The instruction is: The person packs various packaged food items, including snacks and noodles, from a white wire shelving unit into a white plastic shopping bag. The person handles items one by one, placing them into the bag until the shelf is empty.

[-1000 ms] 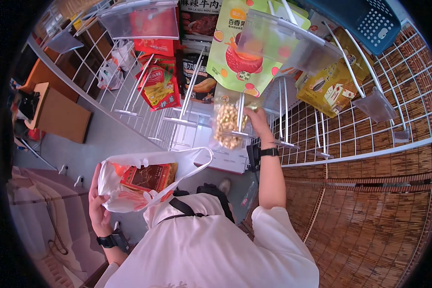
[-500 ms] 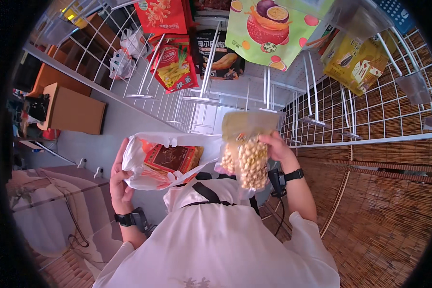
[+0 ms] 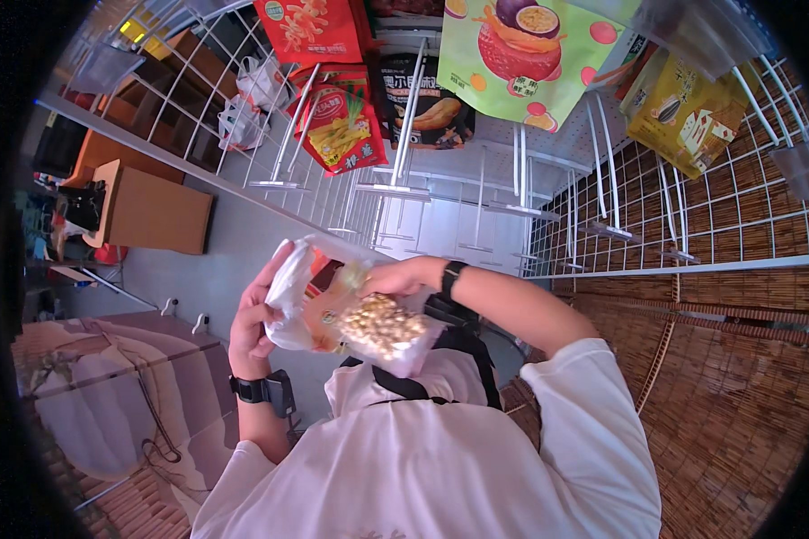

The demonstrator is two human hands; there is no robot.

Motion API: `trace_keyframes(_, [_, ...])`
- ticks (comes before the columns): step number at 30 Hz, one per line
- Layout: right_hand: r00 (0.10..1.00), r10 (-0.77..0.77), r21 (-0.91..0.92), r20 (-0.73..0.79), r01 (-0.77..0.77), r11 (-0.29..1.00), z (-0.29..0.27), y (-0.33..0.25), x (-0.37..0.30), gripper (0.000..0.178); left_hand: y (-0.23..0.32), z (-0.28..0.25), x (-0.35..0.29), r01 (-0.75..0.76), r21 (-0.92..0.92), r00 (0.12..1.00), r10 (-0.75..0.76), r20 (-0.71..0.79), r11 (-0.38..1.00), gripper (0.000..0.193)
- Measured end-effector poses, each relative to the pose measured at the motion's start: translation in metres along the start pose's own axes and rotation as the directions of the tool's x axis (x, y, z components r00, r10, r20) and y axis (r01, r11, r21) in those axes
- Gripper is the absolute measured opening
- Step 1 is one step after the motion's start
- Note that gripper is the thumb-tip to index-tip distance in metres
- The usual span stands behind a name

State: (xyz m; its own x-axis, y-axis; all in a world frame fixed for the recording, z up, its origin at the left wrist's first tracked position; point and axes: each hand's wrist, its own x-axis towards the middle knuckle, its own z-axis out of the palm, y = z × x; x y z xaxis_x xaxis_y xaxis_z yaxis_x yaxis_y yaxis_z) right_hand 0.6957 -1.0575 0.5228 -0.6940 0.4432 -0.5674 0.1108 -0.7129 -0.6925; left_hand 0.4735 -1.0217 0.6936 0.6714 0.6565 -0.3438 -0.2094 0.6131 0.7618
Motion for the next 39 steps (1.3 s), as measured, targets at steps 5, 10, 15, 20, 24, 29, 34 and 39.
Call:
trace_keyframes(5, [0.964,-0.147,0.279,-0.222,0.207,0.938,-0.004,0.007,0.052,0.023,0.001,0.002,-0.029,0.116,0.011,0.993,-0.116,0.039,0.993,0.094])
trace_keyframes(10, [0.877,-0.011,0.639,-0.480,0.359,0.681,-0.001,0.055,0.079,0.037,-0.002,0.014,-0.053,0.003,-0.076,0.999,-0.007,-0.049,0.997,0.093])
trace_keyframes(15, [0.707,0.037,0.331,-0.706,0.284,0.900,0.032,0.066,0.085,0.057,-0.003,0.031,-0.042,-0.221,-0.264,0.964,0.170,-0.204,0.939,0.091])
trace_keyframes(20, [0.911,-0.067,-0.303,-0.406,-0.064,0.951,0.019,0.017,-0.013,0.043,-0.007,0.007,-0.053,-0.291,-0.377,0.943,0.198,-0.266,0.879,0.086])
trace_keyframes(24, [0.703,-0.404,-0.086,-0.585,0.442,0.893,-0.033,-0.013,-0.103,0.019,-0.021,-0.005,-0.071,-0.308,-0.376,0.923,0.178,-0.342,0.874,0.085])
trace_keyframes(29, [-0.186,-0.602,-0.627,-0.776,0.317,0.711,-0.155,-0.041,-0.148,0.055,-0.028,-0.007,-0.079,-0.273,-0.371,0.922,0.132,-0.363,0.888,0.084])
trace_keyframes(34, [0.150,-0.506,-0.400,-0.849,0.442,0.802,-0.146,-0.106,-0.146,0.084,-0.018,0.012,-0.085,-0.354,-0.340,0.813,0.107,-0.572,0.871,0.083])
trace_keyframes(39, [0.032,-0.627,-0.561,-0.778,0.412,0.718,-0.202,-0.073,-0.114,0.070,-0.022,-0.006,-0.100,-0.356,-0.377,0.891,0.189,-0.413,0.855,0.082])
